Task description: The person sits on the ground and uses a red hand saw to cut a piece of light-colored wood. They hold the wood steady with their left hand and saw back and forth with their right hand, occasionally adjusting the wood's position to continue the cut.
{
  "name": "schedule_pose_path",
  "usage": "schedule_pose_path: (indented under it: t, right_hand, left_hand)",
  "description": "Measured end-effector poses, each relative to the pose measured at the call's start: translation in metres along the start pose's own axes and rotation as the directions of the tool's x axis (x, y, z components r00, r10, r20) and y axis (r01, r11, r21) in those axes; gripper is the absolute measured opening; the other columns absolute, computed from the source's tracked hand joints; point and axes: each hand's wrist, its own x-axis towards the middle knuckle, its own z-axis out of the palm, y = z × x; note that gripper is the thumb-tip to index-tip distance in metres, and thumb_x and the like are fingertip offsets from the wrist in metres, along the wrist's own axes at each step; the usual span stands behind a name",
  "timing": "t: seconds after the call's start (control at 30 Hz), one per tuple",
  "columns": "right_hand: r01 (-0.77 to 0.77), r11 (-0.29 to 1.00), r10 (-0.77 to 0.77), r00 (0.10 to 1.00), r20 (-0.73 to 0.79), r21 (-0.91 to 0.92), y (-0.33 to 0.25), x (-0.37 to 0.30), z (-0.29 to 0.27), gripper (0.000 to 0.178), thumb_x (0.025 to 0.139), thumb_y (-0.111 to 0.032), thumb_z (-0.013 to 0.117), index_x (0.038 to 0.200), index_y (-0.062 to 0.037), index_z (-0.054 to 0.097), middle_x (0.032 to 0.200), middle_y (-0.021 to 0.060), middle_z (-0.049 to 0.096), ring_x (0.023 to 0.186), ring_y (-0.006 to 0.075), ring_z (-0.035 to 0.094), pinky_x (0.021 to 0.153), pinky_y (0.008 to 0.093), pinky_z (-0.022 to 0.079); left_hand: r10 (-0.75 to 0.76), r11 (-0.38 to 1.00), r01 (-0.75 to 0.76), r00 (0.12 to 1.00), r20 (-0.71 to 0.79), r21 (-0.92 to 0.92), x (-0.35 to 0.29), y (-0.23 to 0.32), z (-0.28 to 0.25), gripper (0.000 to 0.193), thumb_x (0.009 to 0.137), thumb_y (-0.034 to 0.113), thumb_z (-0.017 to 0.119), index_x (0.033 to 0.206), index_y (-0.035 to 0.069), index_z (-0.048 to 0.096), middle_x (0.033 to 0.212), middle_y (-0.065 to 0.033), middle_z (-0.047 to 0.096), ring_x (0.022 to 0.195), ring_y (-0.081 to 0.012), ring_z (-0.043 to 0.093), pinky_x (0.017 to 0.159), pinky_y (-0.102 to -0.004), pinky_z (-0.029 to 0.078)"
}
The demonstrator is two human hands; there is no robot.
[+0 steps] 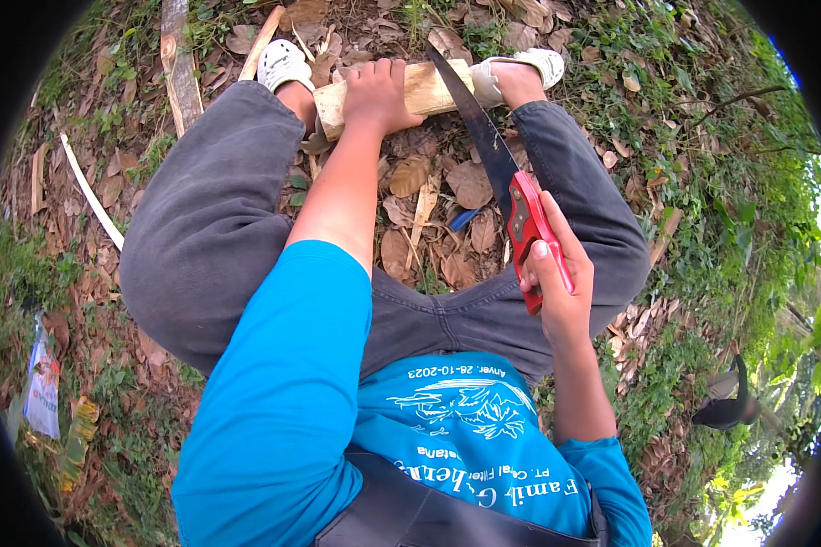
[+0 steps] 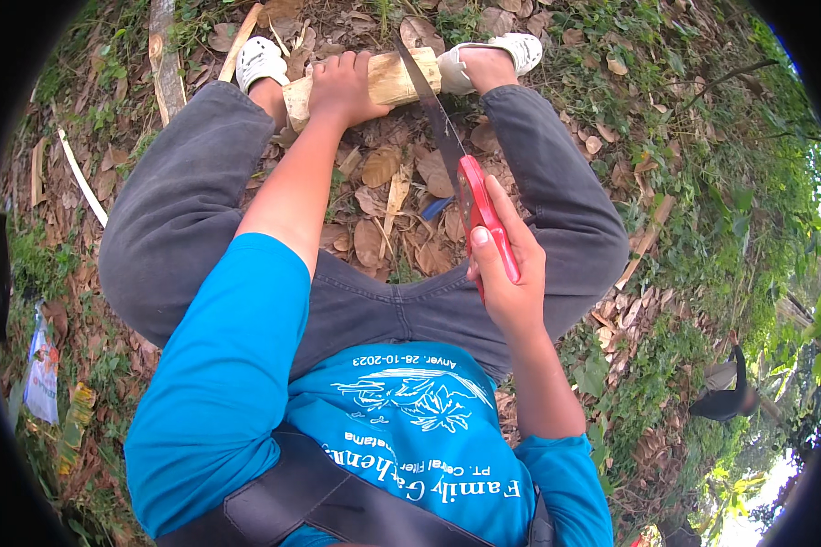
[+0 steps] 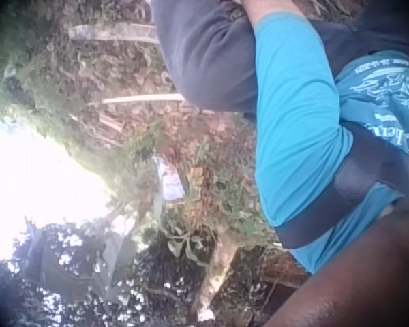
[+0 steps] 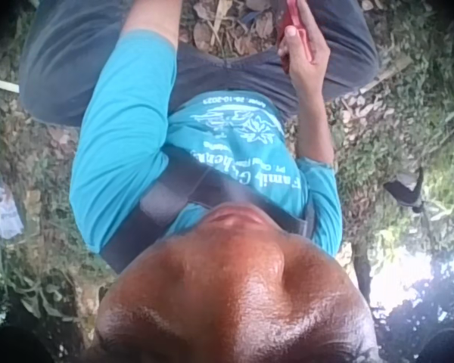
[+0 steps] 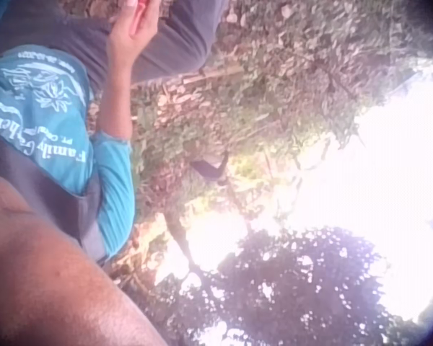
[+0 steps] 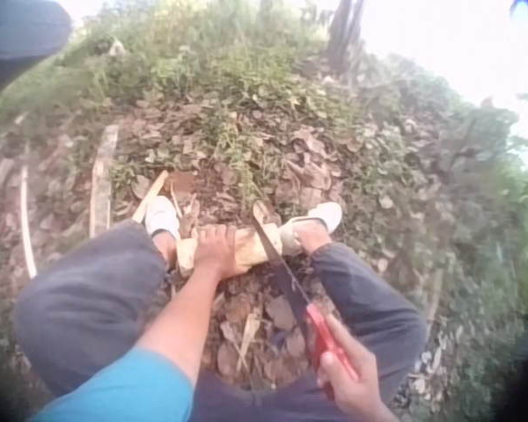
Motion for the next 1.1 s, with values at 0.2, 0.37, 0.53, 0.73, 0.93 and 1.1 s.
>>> schedule_pose_path:
  t: [0.2, 0.37, 0.53, 0.73, 0.93, 1.1]
  right_hand:
    - [-0.026, 0.999, 0.027, 1.000, 0.016, -0.041, 0.001, -0.003, 0.005, 0.058, 0.105, -0.018, 0.059, 0.159, -0.0055, 0.041, 0.098, 0.0020, 0.066, 0.064, 0.0025, 0.052, 0.058, 0.0199, 0.047]
    - [-0.029, 0.999, 0.031, 0.999, 0.030, -0.043, 0.005, -0.001, 0.006, 0.059, 0.105, -0.019, 0.059, 0.159, -0.0064, 0.040, 0.095, 0.0002, 0.063, 0.064, 0.0022, 0.052, 0.057, 0.0202, 0.047]
    - [-0.004, 0.984, 0.009, 1.000, 0.029, -0.177, 0.008, 0.005, 0.008, 0.058, 0.104, -0.017, 0.061, 0.157, -0.0042, 0.044, 0.104, 0.0025, 0.066, 0.076, 0.0043, 0.057, 0.070, 0.0214, 0.048]
    - [0.062, 0.982, -0.066, 0.998, -0.018, -0.179, 0.026, 0.025, 0.008, 0.053, 0.102, -0.012, 0.060, 0.153, -0.0022, 0.050, 0.112, 0.0047, 0.067, 0.088, 0.0066, 0.058, 0.083, 0.0230, 0.047]
    - [-0.008, 0.996, 0.003, 0.999, -0.052, -0.093, 0.032, 0.028, 0.004, 0.053, 0.101, -0.011, 0.060, 0.152, -0.0030, 0.051, 0.107, 0.0028, 0.067, 0.083, 0.0055, 0.056, 0.078, 0.0224, 0.047]
    - [-0.010, 0.995, 0.005, 0.999, -0.045, -0.101, 0.022, 0.022, -0.001, 0.053, 0.101, -0.013, 0.061, 0.152, -0.0032, 0.051, 0.105, 0.0015, 0.067, 0.080, 0.0048, 0.055, 0.074, 0.0214, 0.046]
  left_hand:
    - [-0.002, 1.000, 0.002, 1.000, 0.005, -0.010, 0.000, -0.001, -0.002, 0.101, 0.067, 0.066, 0.083, 0.146, 0.013, 0.048, 0.130, -0.0085, 0.058, 0.125, -0.0281, 0.055, 0.106, -0.0448, 0.040]
    - [-0.008, 1.000, 0.008, 1.000, 0.021, -0.018, 0.004, -0.003, 0.000, 0.100, 0.068, 0.066, 0.083, 0.144, 0.013, 0.048, 0.131, -0.0092, 0.059, 0.126, -0.0285, 0.055, 0.106, -0.0447, 0.041]
    - [-0.015, 1.000, 0.016, 0.996, 0.085, -0.012, 0.011, -0.006, -0.005, 0.100, 0.067, 0.068, 0.083, 0.142, 0.011, 0.051, 0.131, -0.0105, 0.061, 0.123, -0.0294, 0.058, 0.104, -0.0456, 0.043]
    - [-0.031, 0.998, 0.042, 0.978, 0.207, -0.046, 0.030, -0.013, -0.008, 0.102, 0.065, 0.071, 0.083, 0.141, 0.009, 0.053, 0.136, -0.0132, 0.061, 0.130, -0.0300, 0.057, 0.109, -0.0469, 0.042]
    - [-0.025, 0.996, 0.043, 0.971, 0.236, -0.073, 0.036, -0.016, -0.005, 0.103, 0.064, 0.072, 0.083, 0.142, 0.010, 0.053, 0.139, -0.0132, 0.061, 0.133, -0.0306, 0.056, 0.111, -0.0488, 0.040]
    - [-0.031, 0.997, 0.046, 0.976, 0.216, -0.063, 0.030, -0.014, -0.006, 0.102, 0.065, 0.071, 0.083, 0.142, 0.011, 0.053, 0.140, -0.0126, 0.061, 0.134, -0.0301, 0.055, 0.111, -0.0486, 0.040]
